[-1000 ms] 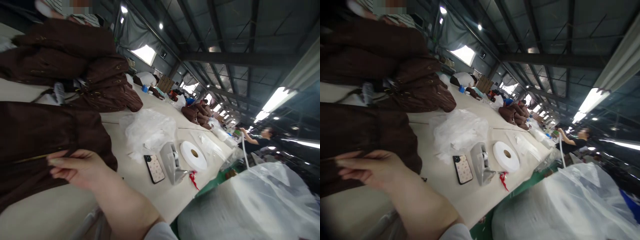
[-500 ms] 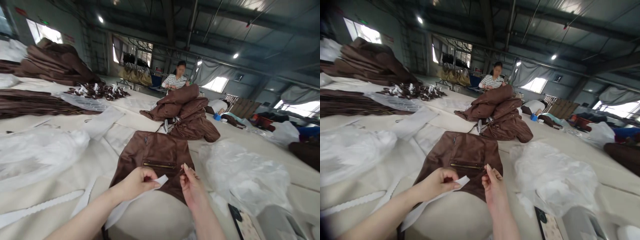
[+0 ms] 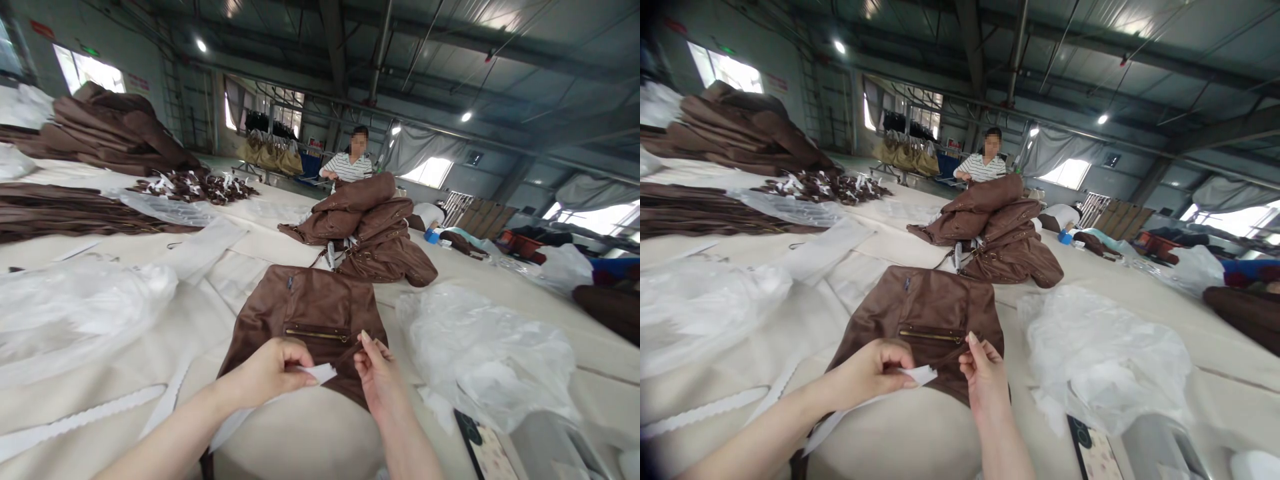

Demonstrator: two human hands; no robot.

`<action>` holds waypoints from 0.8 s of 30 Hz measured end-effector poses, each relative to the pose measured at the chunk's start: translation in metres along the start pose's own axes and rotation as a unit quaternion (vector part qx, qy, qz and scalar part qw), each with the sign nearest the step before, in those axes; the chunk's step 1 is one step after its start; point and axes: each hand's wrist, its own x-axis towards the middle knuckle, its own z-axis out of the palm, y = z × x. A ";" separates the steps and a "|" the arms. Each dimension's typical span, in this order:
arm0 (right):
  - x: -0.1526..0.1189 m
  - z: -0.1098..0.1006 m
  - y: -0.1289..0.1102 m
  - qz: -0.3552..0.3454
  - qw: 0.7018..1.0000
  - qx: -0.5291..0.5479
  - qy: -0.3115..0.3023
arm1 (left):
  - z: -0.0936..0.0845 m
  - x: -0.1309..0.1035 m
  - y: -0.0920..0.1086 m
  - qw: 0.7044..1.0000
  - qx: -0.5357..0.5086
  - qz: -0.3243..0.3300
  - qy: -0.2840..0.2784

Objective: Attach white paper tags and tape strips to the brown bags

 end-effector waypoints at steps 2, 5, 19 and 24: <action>0.000 0.000 0.000 0.000 1.000 0.000 0.002 | -0.001 0.000 0.001 1.000 0.012 0.001 0.010; 0.001 0.000 0.000 -0.001 1.000 -0.005 0.000 | -0.002 -0.001 0.002 0.999 0.031 -0.003 0.026; 0.000 0.002 0.011 -0.061 0.992 -0.112 0.002 | 0.003 -0.003 0.011 0.994 0.103 -0.015 0.023; 0.002 -0.002 0.012 -0.114 0.975 -0.189 0.008 | 0.003 -0.002 0.008 0.991 0.123 -0.038 0.033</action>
